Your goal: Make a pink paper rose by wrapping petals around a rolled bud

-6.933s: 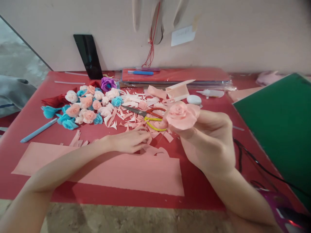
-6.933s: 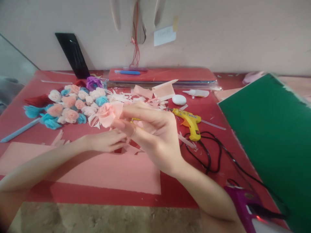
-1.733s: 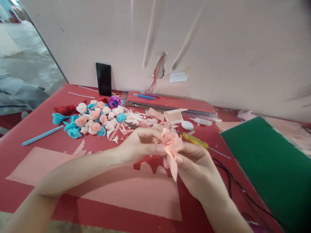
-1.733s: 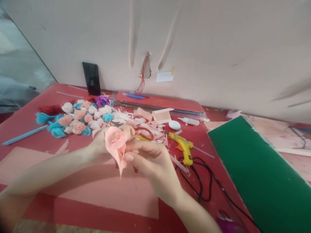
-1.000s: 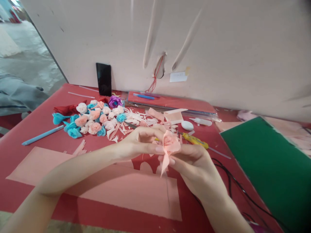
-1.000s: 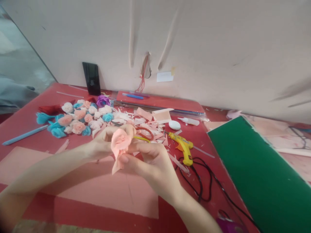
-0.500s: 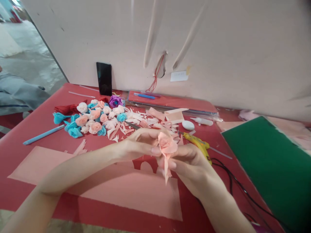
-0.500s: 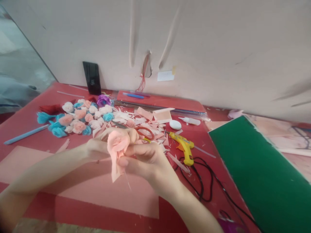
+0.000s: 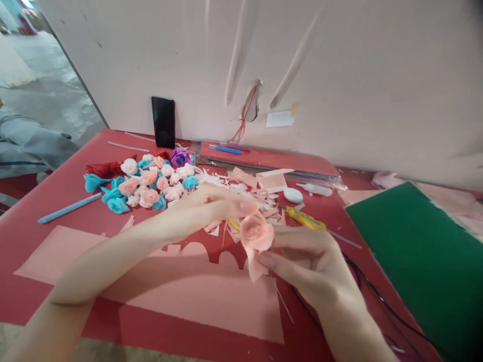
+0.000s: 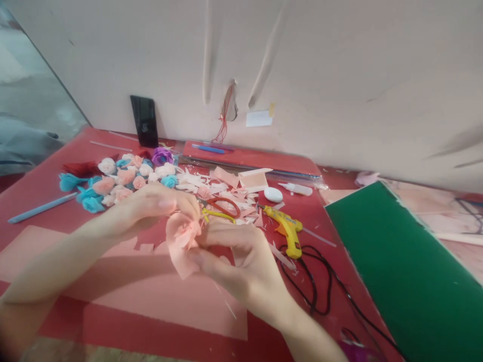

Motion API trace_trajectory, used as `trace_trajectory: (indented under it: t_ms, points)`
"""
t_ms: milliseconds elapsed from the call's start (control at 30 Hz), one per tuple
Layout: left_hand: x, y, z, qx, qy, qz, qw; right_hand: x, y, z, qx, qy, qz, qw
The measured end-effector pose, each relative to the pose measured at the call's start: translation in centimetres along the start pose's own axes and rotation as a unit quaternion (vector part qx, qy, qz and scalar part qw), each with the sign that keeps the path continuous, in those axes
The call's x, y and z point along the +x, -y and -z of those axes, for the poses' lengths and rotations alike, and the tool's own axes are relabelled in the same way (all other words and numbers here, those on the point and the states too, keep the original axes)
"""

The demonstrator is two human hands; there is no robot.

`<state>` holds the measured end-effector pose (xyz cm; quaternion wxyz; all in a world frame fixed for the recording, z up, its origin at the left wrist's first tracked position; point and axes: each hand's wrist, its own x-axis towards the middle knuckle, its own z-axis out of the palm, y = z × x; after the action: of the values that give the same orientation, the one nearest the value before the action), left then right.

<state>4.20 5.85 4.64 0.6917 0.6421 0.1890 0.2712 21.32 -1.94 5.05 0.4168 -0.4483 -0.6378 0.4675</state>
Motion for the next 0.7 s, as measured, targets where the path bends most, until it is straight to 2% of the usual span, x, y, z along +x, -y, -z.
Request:
trace_trajectory:
  t_ms: [133,433,700]
  points:
    - [-0.6,-0.8,0.1,0.058,0.027,0.012,0.998,0.0,0.0,-0.2,-0.023,-0.004,0.007,1.000]
    - [-1.0,-1.8,-0.1,0.163,0.017,-0.039,0.986,-0.1,0.1,-0.2,-0.065,-0.001,0.012,0.998]
    - [-1.1,-1.7,-0.4,0.140,0.006,-0.027,0.990,0.0,-0.3,0.1,-0.092,0.030,0.078,0.992]
